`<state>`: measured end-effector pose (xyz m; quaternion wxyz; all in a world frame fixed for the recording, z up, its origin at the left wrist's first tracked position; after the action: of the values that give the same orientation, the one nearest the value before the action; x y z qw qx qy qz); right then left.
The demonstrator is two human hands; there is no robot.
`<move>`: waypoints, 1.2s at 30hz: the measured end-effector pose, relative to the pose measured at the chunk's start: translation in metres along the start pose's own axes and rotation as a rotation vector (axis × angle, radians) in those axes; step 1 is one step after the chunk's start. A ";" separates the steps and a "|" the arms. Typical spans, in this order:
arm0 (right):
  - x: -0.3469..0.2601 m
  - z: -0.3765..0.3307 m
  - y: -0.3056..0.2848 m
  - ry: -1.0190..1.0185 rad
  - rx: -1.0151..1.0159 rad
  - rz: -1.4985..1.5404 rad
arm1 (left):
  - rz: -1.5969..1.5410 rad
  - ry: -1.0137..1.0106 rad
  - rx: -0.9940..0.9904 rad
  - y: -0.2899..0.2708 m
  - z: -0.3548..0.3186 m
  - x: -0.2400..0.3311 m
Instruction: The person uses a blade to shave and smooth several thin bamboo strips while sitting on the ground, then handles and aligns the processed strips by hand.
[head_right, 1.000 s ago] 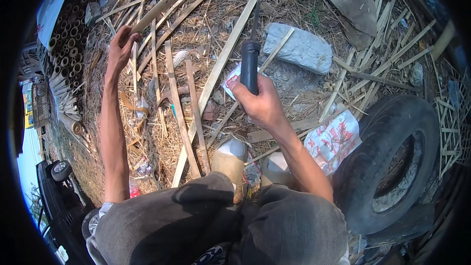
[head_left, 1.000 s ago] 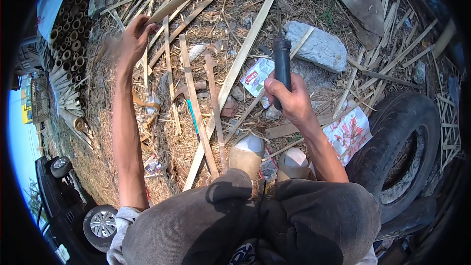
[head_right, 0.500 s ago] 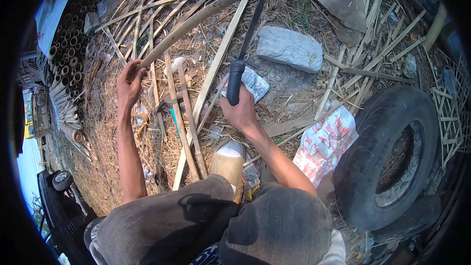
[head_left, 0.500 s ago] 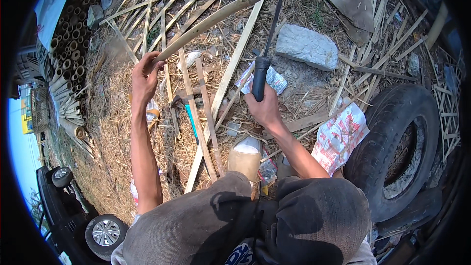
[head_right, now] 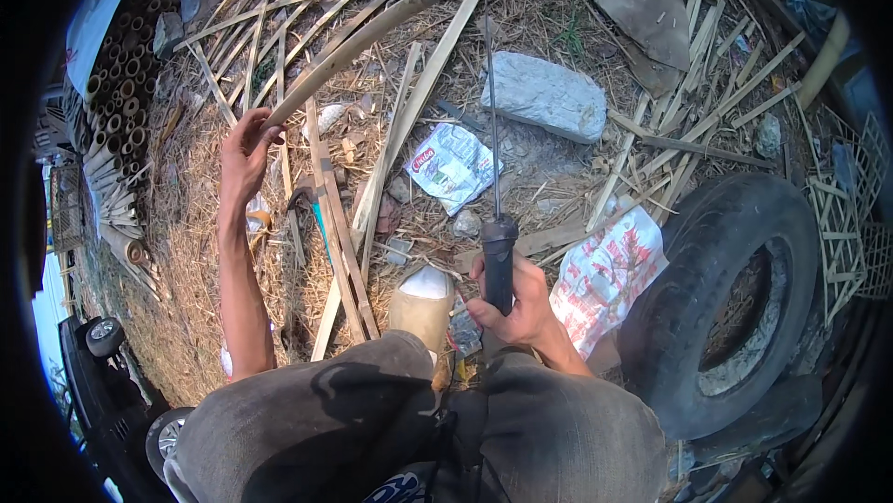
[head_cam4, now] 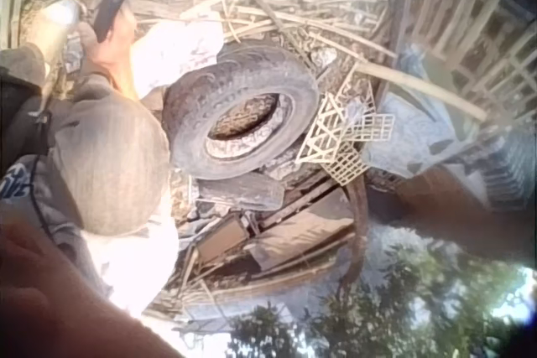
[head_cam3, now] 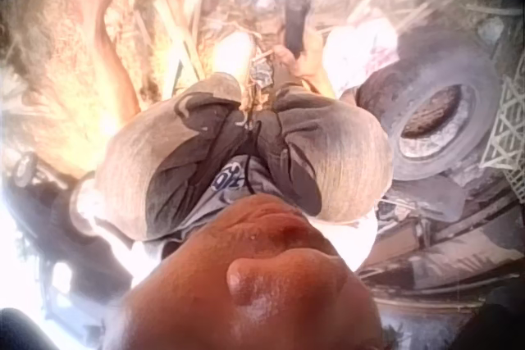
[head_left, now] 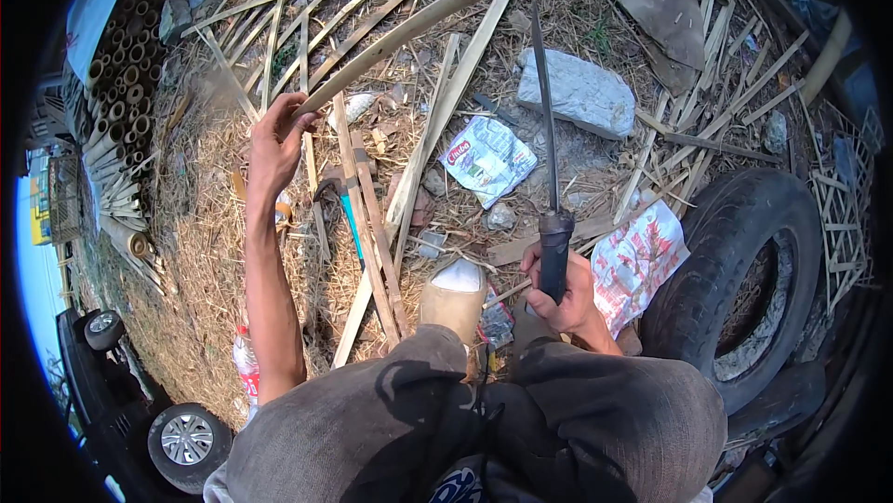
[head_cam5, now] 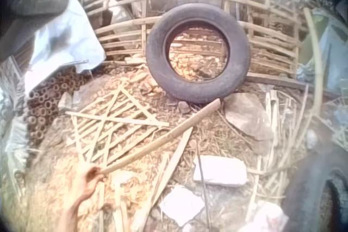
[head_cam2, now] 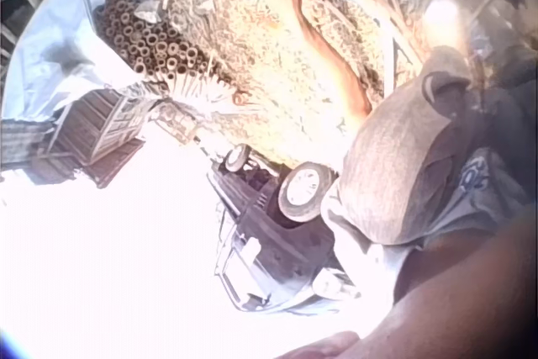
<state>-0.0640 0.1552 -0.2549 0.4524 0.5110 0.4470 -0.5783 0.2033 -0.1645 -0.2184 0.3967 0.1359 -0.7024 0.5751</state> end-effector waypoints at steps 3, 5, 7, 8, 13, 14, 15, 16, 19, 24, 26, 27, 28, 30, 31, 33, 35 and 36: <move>0.006 -0.037 -0.035 0.071 0.157 -0.047 | 0.036 -0.023 -0.071 0.011 0.004 0.008; 0.016 -0.060 -0.046 0.109 0.167 -0.054 | 0.170 0.058 -0.127 0.025 0.004 0.018; 0.013 -0.074 -0.060 0.087 0.250 -0.144 | 0.369 0.248 -0.194 0.047 0.002 0.041; 0.013 -0.079 -0.061 0.074 0.278 -0.174 | 0.422 0.239 -0.215 0.056 0.001 0.039; 0.016 -0.056 -0.066 0.048 0.306 -0.137 | 0.392 0.205 -0.249 0.074 0.006 0.026; 0.041 -0.046 -0.062 0.175 0.285 -0.016 | 0.406 0.188 -0.240 0.069 0.007 0.017; 0.067 -0.036 -0.055 0.301 0.261 0.105 | 0.411 0.191 -0.243 0.064 0.006 0.015; 0.081 -0.026 -0.053 0.340 0.270 0.270 | 0.401 0.181 -0.265 0.062 0.004 0.010; 0.111 -0.017 -0.069 0.376 0.397 0.520 | 0.286 0.176 -0.271 0.069 0.006 0.003; 0.117 -0.019 -0.069 0.515 0.425 0.870 | 0.486 0.282 -0.214 0.066 0.001 0.022; 0.110 -0.015 -0.072 0.540 0.440 0.914 | 0.541 0.286 -0.204 0.066 0.000 0.022; 0.108 -0.014 -0.071 0.591 0.416 1.001 | 0.511 0.251 -0.188 0.064 0.001 0.019; 0.108 -0.015 -0.072 0.638 0.399 1.079 | 0.471 0.223 -0.173 0.065 0.003 0.016; 0.113 -0.016 -0.073 0.664 0.374 1.140 | 0.468 0.232 -0.152 0.068 0.003 0.009; 0.112 -0.013 -0.069 0.684 0.342 1.205 | 0.472 0.243 -0.125 0.068 0.005 0.008; 0.110 -0.010 -0.070 0.723 0.391 1.157 | 0.531 0.284 -0.109 0.072 0.005 0.010; 0.119 -0.019 -0.082 0.846 0.459 0.779 | 0.597 0.323 -0.091 0.073 0.003 0.020; 0.120 -0.024 -0.086 0.874 0.535 0.694 | 0.641 0.320 -0.088 0.075 0.001 0.024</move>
<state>-0.1521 0.1872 -0.3715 0.2455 0.9119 0.2382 -0.2266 0.1389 -0.1368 -0.2539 0.3064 -0.2003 -0.6626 0.6535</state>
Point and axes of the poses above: each hand's wrist, its own z-axis towards the middle knuckle, its own y-axis out of the palm, x = y × z, the point moved 10 cm from there along z, towards the middle knuckle, and after that the axes turned 1 degree about y, right-handed, at the moved point
